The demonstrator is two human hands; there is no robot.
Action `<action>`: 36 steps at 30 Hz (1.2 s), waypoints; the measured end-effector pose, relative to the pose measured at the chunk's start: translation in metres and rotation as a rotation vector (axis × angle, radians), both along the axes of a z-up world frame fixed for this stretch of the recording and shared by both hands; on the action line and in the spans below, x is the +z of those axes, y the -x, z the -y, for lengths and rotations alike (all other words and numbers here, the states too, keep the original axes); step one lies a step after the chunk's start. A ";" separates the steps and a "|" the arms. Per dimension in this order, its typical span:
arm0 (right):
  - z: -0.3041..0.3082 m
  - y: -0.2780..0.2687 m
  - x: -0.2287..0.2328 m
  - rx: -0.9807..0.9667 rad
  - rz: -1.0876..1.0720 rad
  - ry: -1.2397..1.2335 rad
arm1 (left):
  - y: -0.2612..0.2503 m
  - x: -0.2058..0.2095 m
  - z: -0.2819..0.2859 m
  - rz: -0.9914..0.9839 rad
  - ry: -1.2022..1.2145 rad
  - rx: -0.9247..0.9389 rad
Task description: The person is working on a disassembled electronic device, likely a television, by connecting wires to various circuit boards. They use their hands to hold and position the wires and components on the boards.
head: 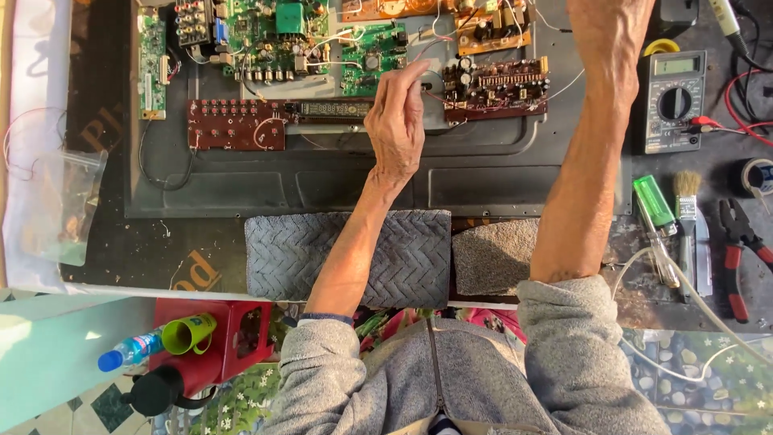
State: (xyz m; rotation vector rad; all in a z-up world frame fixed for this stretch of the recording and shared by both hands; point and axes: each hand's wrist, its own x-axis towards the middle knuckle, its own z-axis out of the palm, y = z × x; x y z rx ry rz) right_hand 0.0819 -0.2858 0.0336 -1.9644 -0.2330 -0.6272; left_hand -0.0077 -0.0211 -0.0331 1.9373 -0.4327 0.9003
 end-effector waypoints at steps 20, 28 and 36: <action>-0.013 -0.011 -0.011 0.043 -0.003 0.019 | 0.001 -0.004 0.001 0.036 0.234 0.021; -0.043 0.012 0.001 0.252 -0.002 -0.008 | 0.001 -0.007 0.001 0.066 0.252 0.002; -0.040 0.002 -0.003 0.325 0.157 0.136 | 0.000 0.016 -0.006 0.123 0.379 0.064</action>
